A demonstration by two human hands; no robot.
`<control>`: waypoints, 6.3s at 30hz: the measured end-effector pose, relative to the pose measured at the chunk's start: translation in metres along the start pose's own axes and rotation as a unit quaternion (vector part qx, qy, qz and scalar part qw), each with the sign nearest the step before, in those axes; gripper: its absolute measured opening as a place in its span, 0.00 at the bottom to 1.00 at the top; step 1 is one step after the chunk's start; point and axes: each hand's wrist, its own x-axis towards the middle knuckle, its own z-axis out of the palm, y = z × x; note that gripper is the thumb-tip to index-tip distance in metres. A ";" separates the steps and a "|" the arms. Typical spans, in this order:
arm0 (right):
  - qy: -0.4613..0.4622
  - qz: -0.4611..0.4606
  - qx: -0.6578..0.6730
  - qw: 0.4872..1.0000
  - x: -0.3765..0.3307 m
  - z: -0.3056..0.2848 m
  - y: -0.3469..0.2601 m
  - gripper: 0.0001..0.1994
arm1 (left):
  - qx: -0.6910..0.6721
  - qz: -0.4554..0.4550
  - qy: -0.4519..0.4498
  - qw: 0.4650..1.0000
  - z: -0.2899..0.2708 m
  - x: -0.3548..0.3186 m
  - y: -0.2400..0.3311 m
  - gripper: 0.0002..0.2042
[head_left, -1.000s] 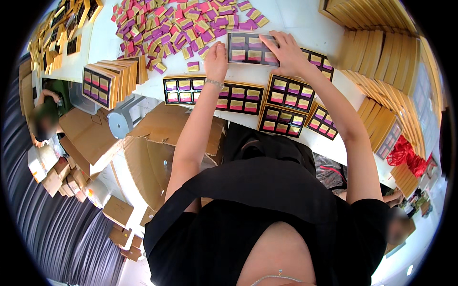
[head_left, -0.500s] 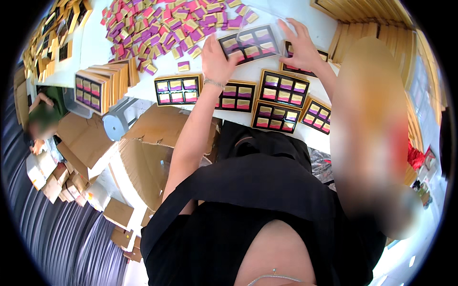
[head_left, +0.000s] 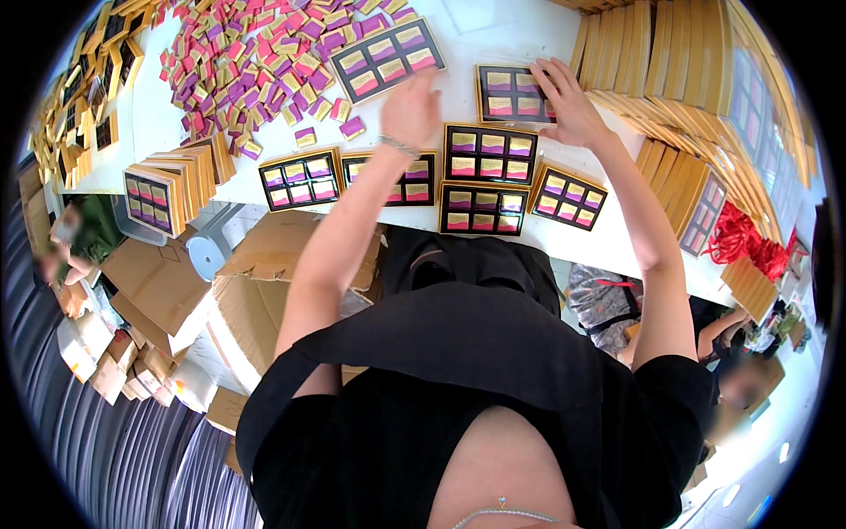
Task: The person places small pink and gold wrapped items into rectangular wooden palettes with multiple compartments. They arrange the items by hand, then place clear plastic covers over the filled palettes and stack them on the table.
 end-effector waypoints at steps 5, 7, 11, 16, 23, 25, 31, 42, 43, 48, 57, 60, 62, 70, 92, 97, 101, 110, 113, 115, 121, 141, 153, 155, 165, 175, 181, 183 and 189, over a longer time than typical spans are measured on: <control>-0.038 0.009 -0.011 0.999 0.007 -0.005 0.001 0.56 | -0.192 -0.265 -0.056 0.943 0.047 0.016 0.040 0.24; -0.030 0.019 0.021 0.999 0.006 0.000 0.002 0.57 | -0.199 -0.262 -0.097 0.940 0.048 0.026 0.047 0.25; -0.002 0.048 0.046 0.998 0.006 0.001 -0.003 0.58 | -0.244 -0.246 0.002 0.938 0.057 0.031 0.038 0.22; 0.024 0.052 0.081 0.995 0.004 0.009 -0.004 0.59 | -0.365 -0.379 -0.068 0.848 0.077 0.017 0.018 0.25; 0.101 0.053 0.220 0.969 0.002 0.001 -0.008 0.58 | -0.345 -0.317 -0.069 0.881 0.037 0.027 0.040 0.29; 0.098 0.110 0.257 0.955 -0.004 -0.007 -0.002 0.59 | -0.393 -0.372 -0.039 0.840 0.046 0.021 0.034 0.30; 0.063 0.113 0.282 0.951 -0.006 0.004 -0.013 0.60 | -0.460 -0.411 -0.037 0.786 0.050 0.028 0.032 0.32; 0.024 0.001 0.114 0.993 0.007 0.024 0.003 0.55 | -0.276 -0.282 0.130 0.910 0.077 0.031 0.032 0.12; 0.020 0.003 0.103 0.994 0.007 0.025 0.004 0.55 | -0.253 -0.291 0.107 0.916 0.076 0.031 0.033 0.12; 0.044 0.023 0.025 0.998 0.006 0.039 0.000 0.51 | -0.177 -0.305 0.048 0.935 0.066 0.033 0.039 0.15; 0.157 -0.067 0.034 0.985 0.076 0.004 -0.072 0.49 | -0.127 -0.222 0.220 0.941 -0.031 0.038 0.031 0.26; 0.194 -0.098 0.056 0.975 0.141 0.012 -0.100 0.48 | 0.025 -0.254 0.212 0.943 -0.048 0.033 -0.037 0.34; 0.292 0.026 0.056 0.955 0.184 0.038 -0.067 0.44 | 0.047 -0.275 0.188 0.942 -0.043 0.038 -0.053 0.38; 0.084 0.307 -0.036 0.947 0.181 0.033 -0.033 0.44 | 0.081 -0.147 0.258 0.951 -0.046 0.007 -0.040 0.39; 0.254 -0.378 -0.209 0.865 0.034 0.003 -0.331 0.38 | -0.745 -0.491 -0.164 0.420 -0.210 -0.234 -0.071 0.14; 0.128 -0.279 0.051 0.950 0.118 0.031 -0.339 0.25 | -0.493 -0.620 -0.040 0.609 -0.242 -0.211 -0.115 0.15; 0.060 -0.187 0.318 0.928 0.131 0.028 -0.322 0.11 | -0.461 -0.530 -0.009 0.712 -0.241 -0.202 -0.136 0.16; -0.171 -0.034 0.410 0.895 0.148 -0.003 -0.329 0.29 | -0.711 -0.182 0.040 0.678 -0.235 -0.197 -0.102 0.33; 0.048 -0.186 0.063 0.979 0.125 0.024 -0.370 0.45 | -0.688 -0.279 0.106 0.661 -0.221 -0.214 -0.121 0.21; -0.003 -0.165 -0.020 0.986 0.119 0.037 -0.383 0.54 | -0.667 -0.311 0.106 0.668 -0.214 -0.223 -0.129 0.21; 0.028 -0.185 -0.045 0.981 0.137 0.102 -0.383 0.57 | -0.309 -0.468 0.254 0.788 -0.187 -0.239 -0.183 0.19; -0.085 -0.138 -0.047 0.986 0.158 0.101 -0.377 0.52 | -0.222 -0.441 0.336 0.802 -0.138 -0.204 -0.167 0.12; 0.151 -0.174 -0.069 0.971 0.189 -0.024 -0.148 0.49 | -0.369 -0.317 0.329 0.809 -0.061 -0.031 -0.047 0.34; 0.340 -0.008 0.087 0.936 0.189 -0.015 -0.125 0.45 | -0.512 -0.332 0.236 0.756 -0.077 -0.005 -0.088 0.28; 0.188 0.316 0.666 0.650 0.076 0.018 -0.134 0.41 | -0.524 -0.259 0.001 0.812 -0.097 0.012 0.007 0.26; 0.502 0.292 0.628 0.518 -0.271 -0.093 -0.174 0.49 | -0.513 0.008 -0.411 0.754 -0.046 0.002 0.290 0.34; 0.778 0.202 0.540 0.250 -0.392 -0.100 -0.049 0.26 | -0.534 -0.045 -0.407 0.740 0.064 0.030 0.390 0.51; 0.788 0.206 0.561 0.148 -0.394 -0.112 -0.010 0.24 | -0.498 -0.152 -0.391 0.759 0.117 0.029 0.376 0.52; 0.488 0.534 0.623 0.297 -0.390 -0.068 0.069 0.42 | -0.546 -0.238 -0.380 0.708 0.204 0.007 0.402 0.49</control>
